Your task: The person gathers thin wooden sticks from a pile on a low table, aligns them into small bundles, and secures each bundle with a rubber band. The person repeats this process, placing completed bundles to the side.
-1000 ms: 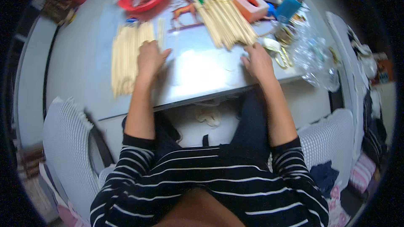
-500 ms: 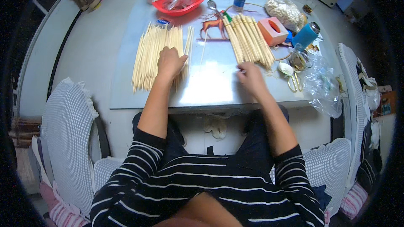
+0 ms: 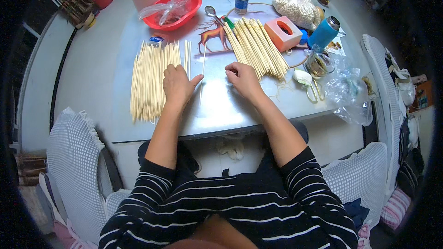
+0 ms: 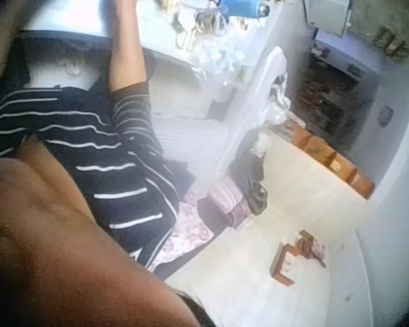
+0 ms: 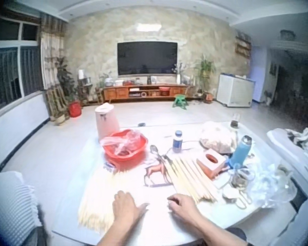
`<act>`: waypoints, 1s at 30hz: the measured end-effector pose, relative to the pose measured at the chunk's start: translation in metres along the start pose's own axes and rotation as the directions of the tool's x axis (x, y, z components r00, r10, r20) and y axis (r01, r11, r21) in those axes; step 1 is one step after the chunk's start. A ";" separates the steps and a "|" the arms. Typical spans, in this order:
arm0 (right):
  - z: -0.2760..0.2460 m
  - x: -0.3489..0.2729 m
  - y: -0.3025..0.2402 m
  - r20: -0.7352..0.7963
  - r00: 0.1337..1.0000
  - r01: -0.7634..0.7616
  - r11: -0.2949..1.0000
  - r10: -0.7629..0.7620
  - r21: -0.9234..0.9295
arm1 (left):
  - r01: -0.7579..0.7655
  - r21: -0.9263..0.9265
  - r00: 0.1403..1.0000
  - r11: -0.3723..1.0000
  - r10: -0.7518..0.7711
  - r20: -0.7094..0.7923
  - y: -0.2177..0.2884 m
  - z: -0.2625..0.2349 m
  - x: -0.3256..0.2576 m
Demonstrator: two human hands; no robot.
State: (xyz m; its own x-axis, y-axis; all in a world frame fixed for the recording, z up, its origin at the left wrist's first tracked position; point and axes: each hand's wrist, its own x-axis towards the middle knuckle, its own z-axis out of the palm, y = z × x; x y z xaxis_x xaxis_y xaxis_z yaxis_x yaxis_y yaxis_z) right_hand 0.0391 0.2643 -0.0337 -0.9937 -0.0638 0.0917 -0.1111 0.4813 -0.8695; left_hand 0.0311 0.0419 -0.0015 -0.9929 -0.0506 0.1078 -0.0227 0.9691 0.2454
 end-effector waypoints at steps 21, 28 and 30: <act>0.002 0.000 -0.016 0.013 0.990 0.138 0.955 -0.140 -0.263 | -0.070 -0.006 0.997 0.998 0.070 0.027 -0.005 0.008 -0.001; -0.005 -0.002 -0.024 -0.029 0.990 0.126 0.965 -0.137 -0.230 | -0.058 -0.008 0.997 0.998 0.058 0.049 -0.003 0.005 -0.002; -0.008 0.001 -0.018 -0.100 0.981 0.144 0.968 -0.167 -0.207 | -0.058 -0.014 0.997 0.998 0.059 0.059 -0.003 0.004 -0.002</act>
State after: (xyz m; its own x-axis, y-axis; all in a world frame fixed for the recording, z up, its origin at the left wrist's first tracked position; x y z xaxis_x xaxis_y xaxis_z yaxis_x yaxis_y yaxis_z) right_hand 0.0398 0.2626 -0.0139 -0.9573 -0.0557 0.2837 -0.2527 0.6378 -0.7276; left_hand 0.0326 0.0401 -0.0061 -0.9977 0.0208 0.0650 0.0366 0.9670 0.2520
